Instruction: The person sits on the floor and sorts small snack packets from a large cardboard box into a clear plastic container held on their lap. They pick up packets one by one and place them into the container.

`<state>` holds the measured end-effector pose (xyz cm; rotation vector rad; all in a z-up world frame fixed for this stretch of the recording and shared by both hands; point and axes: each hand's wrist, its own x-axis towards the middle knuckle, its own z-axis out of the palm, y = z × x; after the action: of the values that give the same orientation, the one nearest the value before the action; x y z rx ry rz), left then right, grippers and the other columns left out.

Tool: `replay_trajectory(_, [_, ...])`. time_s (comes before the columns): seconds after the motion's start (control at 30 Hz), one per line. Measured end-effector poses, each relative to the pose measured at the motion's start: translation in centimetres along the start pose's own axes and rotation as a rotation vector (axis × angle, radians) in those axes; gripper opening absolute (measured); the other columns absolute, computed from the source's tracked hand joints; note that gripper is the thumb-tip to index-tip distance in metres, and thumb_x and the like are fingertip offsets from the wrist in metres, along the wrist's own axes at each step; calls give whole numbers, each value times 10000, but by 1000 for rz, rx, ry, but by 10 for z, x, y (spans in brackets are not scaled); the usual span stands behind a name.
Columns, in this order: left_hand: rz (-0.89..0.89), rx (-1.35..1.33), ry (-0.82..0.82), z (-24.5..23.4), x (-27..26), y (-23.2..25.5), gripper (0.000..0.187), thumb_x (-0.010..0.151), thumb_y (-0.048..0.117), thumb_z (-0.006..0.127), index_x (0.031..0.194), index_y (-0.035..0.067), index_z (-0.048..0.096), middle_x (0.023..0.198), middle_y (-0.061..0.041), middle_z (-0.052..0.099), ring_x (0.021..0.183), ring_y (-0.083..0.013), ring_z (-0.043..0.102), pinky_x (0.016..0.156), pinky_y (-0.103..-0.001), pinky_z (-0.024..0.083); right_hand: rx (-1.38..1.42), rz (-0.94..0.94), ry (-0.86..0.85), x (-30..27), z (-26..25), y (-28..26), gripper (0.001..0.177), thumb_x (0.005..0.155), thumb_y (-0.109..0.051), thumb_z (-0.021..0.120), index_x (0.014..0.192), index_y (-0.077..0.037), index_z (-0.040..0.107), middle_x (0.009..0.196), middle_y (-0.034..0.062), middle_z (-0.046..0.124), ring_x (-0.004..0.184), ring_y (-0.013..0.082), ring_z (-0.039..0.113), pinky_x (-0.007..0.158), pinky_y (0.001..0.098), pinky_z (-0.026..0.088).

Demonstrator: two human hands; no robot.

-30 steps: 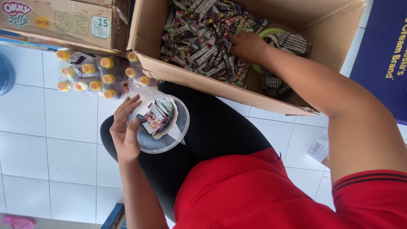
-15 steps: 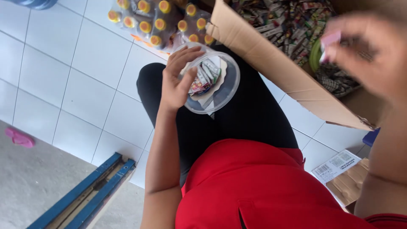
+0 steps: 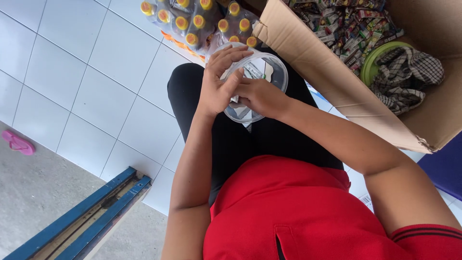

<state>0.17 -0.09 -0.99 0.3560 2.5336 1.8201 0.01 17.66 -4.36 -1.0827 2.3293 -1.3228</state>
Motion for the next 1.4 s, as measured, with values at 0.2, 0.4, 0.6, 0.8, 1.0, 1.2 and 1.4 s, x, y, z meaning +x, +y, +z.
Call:
replay_trajectory(0.2, [-15, -4, 7, 2, -1, 1, 441, 942, 352, 597, 1276, 99, 736, 1409, -101, 687, 1457, -348, 500, 1285, -497, 299, -76, 246, 10, 12, 11, 4, 191, 930, -144, 703, 1076, -27, 664, 1040, 207, 710, 919, 429, 686, 771, 522, 547])
replay_trajectory(0.4, [-29, 3, -2, 1, -1, 4, 454, 928, 342, 588, 1284, 102, 735, 1416, -96, 687, 1470, -344, 487, 1287, -497, 298, -142, 213, -21, 14, 20, 19, 167, 946, -162, 663, 1046, -34, 702, 969, 186, 730, 901, 417, 702, 768, 532, 549])
replay_trajectory(0.6, [-45, -23, -8, 1, -1, 7, 461, 911, 324, 586, 1283, 92, 728, 1423, -104, 681, 1478, -349, 469, 1285, -493, 295, -328, -99, -131, 24, 15, 16, 170, 862, -148, 691, 988, -38, 720, 910, 181, 735, 808, 381, 721, 673, 502, 575])
replay_trajectory(0.8, [-44, -27, -15, 0, 0, 6, 455, 913, 324, 596, 1279, 88, 729, 1423, -109, 681, 1479, -350, 469, 1288, -496, 298, -262, 61, -16, 23, 23, 13, 177, 848, -181, 733, 936, -31, 701, 853, 174, 721, 787, 375, 715, 671, 501, 568])
replay_trajectory(1.0, [-49, -25, -20, 1, 0, 5, 455, 914, 327, 602, 1277, 83, 726, 1420, -115, 681, 1479, -357, 470, 1284, -505, 304, -212, 99, 130, 16, 37, 5, 218, 827, -190, 731, 986, -45, 693, 920, 141, 725, 857, 352, 699, 722, 499, 558])
replay_trajectory(1.2, [-28, -33, -9, 1, -1, 2, 470, 908, 339, 587, 1272, 77, 730, 1408, -119, 684, 1473, -359, 473, 1281, -507, 297, -499, 95, 143, 16, 37, 0, 184, 867, -213, 737, 997, -84, 716, 983, 92, 696, 1017, 313, 632, 785, 508, 482])
replay_trajectory(1.4, [-50, -22, -25, 0, 1, 9, 449, 915, 307, 598, 1266, 56, 725, 1401, -134, 689, 1462, -366, 481, 1277, -496, 307, -462, 269, -134, 37, 9, -23, 279, 702, -214, 719, 955, -97, 725, 968, 98, 714, 1001, 335, 633, 799, 509, 495])
